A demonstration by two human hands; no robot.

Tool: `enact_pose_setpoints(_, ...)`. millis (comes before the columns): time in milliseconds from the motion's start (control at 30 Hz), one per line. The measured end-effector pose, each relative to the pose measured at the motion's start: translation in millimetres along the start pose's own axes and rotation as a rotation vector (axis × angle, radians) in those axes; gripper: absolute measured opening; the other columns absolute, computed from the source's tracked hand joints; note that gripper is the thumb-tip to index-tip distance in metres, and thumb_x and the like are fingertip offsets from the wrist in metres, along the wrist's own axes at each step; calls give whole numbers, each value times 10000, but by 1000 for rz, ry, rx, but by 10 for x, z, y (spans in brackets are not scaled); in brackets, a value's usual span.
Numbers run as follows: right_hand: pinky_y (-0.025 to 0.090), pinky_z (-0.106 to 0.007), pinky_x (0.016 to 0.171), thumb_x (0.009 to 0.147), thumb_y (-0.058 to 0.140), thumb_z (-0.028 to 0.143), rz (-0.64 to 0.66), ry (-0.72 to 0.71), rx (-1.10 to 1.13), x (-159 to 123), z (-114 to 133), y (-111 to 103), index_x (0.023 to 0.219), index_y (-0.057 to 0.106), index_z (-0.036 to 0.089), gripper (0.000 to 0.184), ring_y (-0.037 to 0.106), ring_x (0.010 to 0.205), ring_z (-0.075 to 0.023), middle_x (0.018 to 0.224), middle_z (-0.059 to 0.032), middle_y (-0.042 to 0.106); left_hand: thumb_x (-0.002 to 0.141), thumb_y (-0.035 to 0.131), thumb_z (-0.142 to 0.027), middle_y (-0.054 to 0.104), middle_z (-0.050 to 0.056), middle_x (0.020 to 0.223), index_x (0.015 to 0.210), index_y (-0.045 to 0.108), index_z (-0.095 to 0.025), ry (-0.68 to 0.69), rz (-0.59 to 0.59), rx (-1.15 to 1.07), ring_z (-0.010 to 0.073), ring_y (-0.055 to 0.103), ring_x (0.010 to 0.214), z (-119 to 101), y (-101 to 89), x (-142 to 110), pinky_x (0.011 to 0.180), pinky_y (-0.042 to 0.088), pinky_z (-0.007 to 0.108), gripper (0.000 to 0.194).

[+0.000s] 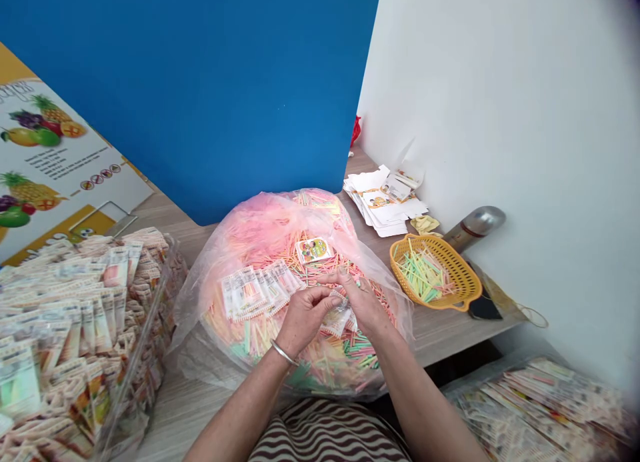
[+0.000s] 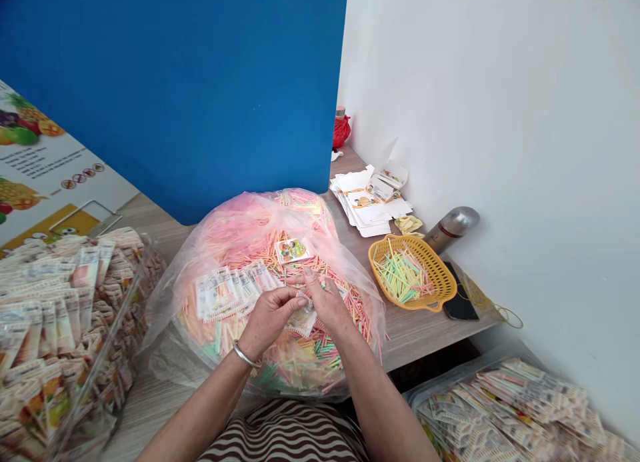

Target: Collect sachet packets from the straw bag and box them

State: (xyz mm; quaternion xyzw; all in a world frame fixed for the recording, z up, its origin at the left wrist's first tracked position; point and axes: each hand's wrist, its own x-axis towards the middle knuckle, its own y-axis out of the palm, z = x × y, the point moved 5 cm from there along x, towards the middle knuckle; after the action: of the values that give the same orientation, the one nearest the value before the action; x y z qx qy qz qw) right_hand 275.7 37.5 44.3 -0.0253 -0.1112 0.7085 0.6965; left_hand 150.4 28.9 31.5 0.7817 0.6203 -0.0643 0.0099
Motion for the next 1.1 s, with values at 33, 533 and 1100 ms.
enact_pose_setpoints(33, 563, -404, 841, 980, 383, 578, 58, 16, 20, -1, 11, 14, 975, 785, 256, 515, 704, 917, -247, 911, -77, 755, 794, 665, -390, 560, -2, 622, 624, 656, -161, 11, 8, -12, 125, 439, 615, -6, 6, -5, 609, 331, 241, 285)
enact_pose_setpoints(533, 295, -577, 1110, 868, 594, 252, 89, -249, -645, 64, -169, 125, 964, 735, 215, 174, 456, 1302, -335, 1263, -109, 630, 926, 480, -383, 591, 3, 782, 918, 614, -192, 218, -754, 219, 143, 527, 733, -129, -989, -267, 711, 410, 231, 233)
enact_pose_setpoints(1100, 52, -697, 1118, 924, 371, 98, 421, -212, -1272, 178, -592, 844, 1262, 599, 33, 412, 178, 1451, -421, 1503, -213, 392, 932, 354, -189, 642, 91, 1261, 1224, 545, -188, 49, -812, 777, 266, 492, 1305, 316, -1443, -218, 1171, 192, 557, 349)
